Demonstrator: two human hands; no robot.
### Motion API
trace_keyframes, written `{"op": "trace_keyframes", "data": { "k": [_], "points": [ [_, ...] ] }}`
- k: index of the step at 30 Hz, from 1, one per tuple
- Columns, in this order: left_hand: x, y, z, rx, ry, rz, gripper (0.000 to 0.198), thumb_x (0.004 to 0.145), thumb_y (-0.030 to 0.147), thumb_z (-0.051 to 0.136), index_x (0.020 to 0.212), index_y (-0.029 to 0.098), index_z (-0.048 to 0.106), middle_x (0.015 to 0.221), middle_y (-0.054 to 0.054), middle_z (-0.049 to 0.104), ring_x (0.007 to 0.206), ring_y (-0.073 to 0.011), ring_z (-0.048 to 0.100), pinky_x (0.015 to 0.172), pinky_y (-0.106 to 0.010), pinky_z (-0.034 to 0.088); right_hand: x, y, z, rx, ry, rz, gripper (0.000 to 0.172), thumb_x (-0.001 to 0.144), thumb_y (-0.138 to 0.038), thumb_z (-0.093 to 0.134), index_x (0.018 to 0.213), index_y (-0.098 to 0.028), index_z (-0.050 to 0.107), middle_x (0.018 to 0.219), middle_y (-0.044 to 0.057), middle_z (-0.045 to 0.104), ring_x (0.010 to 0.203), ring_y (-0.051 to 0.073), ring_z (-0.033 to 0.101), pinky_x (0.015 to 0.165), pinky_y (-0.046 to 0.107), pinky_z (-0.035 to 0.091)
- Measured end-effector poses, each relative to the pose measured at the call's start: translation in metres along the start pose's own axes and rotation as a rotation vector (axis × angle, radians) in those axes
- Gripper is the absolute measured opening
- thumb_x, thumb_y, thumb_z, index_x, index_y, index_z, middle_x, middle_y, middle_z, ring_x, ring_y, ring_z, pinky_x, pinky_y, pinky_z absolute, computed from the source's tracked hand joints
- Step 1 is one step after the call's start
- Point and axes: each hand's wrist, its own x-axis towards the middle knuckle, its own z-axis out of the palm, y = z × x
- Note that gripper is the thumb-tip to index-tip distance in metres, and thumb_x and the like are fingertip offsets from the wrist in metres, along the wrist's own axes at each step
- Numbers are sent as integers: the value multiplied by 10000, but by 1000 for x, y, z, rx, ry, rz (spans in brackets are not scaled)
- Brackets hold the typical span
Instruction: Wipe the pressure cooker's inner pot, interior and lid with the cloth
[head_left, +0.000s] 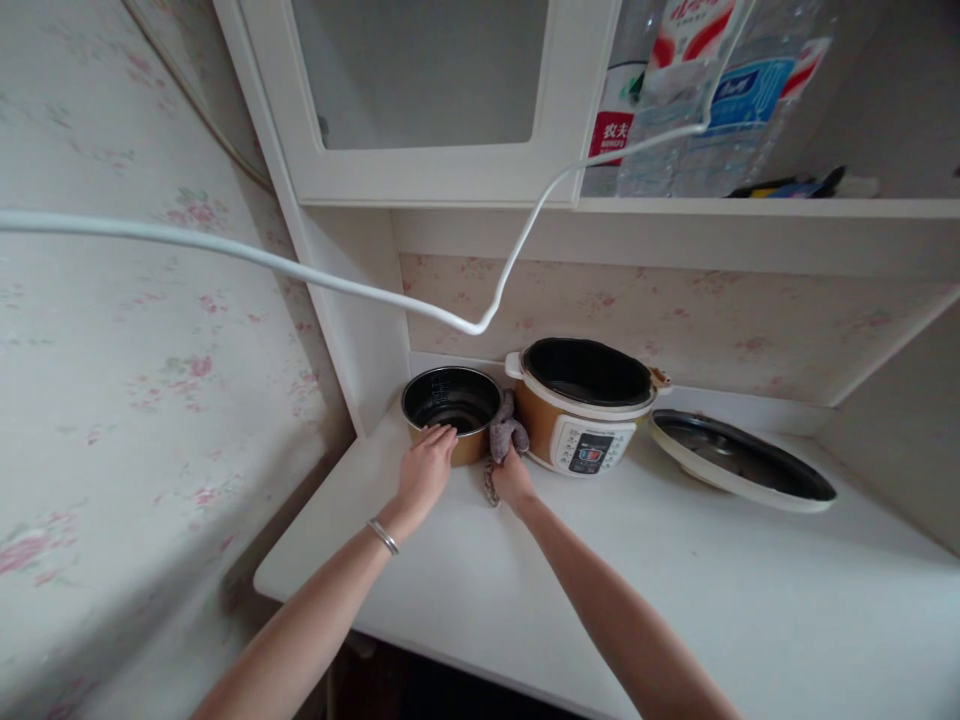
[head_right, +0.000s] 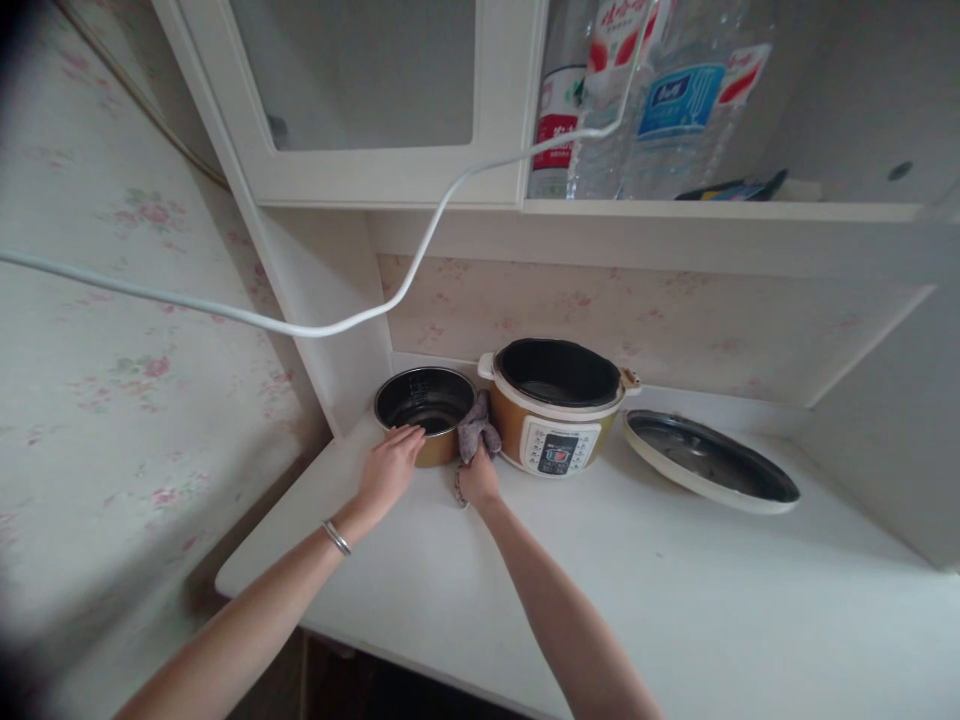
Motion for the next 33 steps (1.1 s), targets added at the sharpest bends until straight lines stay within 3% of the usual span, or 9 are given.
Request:
{"op": "trace_keyframes", "data": {
  "k": [3, 6, 11, 15, 20, 23, 26, 29, 33],
  "points": [
    [-10, 15, 7, -58, -31, 14, 375, 953, 112, 401, 1273, 209, 572, 1366, -85, 545, 1263, -212, 515, 1055, -394, 457, -1, -1, -3, -2, -14, 29, 794, 667, -65, 458, 1454, -113, 359, 1317, 136, 576, 1258, 271, 513, 1063, 427, 399],
    [-10, 7, 0, -109, -88, 80, 373, 976, 177, 394, 1321, 226, 525, 1413, -88, 477, 1281, -203, 495, 1009, -351, 497, -2, -5, -6, -2, -36, 34, 773, 692, -65, 452, 1457, -106, 354, 1355, 139, 546, 1292, 268, 479, 1086, 426, 368],
    [12, -56, -26, 5, -85, 140, 349, 971, 327, 456, 1254, 179, 596, 1346, -110, 546, 1295, -268, 472, 1125, -486, 345, -3, -10, -10, -19, -43, 69, 784, 697, -47, 491, 1466, -124, 357, 1359, 155, 540, 1284, 298, 484, 1077, 427, 377],
    [19, -90, -30, -63, -166, 69, 312, 976, 349, 441, 1025, 200, 711, 1141, -61, 685, 1216, -241, 548, 1085, -443, 400, -2, -9, -9, -39, -26, 106, 802, 692, -32, 498, 1471, -154, 356, 1308, 145, 581, 1256, 305, 511, 1050, 428, 404],
    [7, -43, -9, -121, -6, -116, 332, 969, 389, 456, 892, 201, 719, 960, -59, 727, 1055, -218, 636, 1025, -416, 454, -5, -6, 1, -74, -10, 118, 802, 676, -58, 478, 1464, -132, 355, 1355, 152, 536, 1256, 318, 503, 1048, 450, 397],
    [-1, -1, 1, -134, 26, -136, 316, 989, 323, 415, 1077, 182, 683, 1121, -88, 700, 1131, -225, 611, 1079, -451, 404, -6, -7, 4, -79, 16, 107, 795, 674, -78, 453, 1461, -127, 351, 1389, 155, 504, 1246, 308, 510, 1038, 446, 408],
    [-3, 14, -5, -215, -65, -53, 375, 1002, 275, 366, 1310, 174, 553, 1315, -100, 602, 1209, -198, 569, 1051, -379, 452, -5, -9, 0, -66, 22, 76, 759, 687, -90, 446, 1443, -119, 379, 1361, 154, 531, 1257, 297, 500, 1047, 445, 403],
    [3, -12, -22, -229, -127, 51, 402, 1006, 297, 357, 1359, 182, 510, 1396, -81, 536, 1277, -179, 508, 1081, -357, 426, -3, -13, -5, -63, -4, 98, 768, 691, -71, 466, 1451, -125, 375, 1349, 144, 546, 1277, 293, 485, 1069, 431, 384],
    [13, -81, -43, -85, -171, 87, 400, 990, 362, 398, 1292, 183, 590, 1390, -76, 542, 1345, -224, 428, 1134, -442, 346, 0, -14, -6, -58, -15, 119, 818, 677, -41, 492, 1472, -178, 357, 1358, 118, 545, 1268, 278, 502, 1063, 381, 394]
  ]
}}
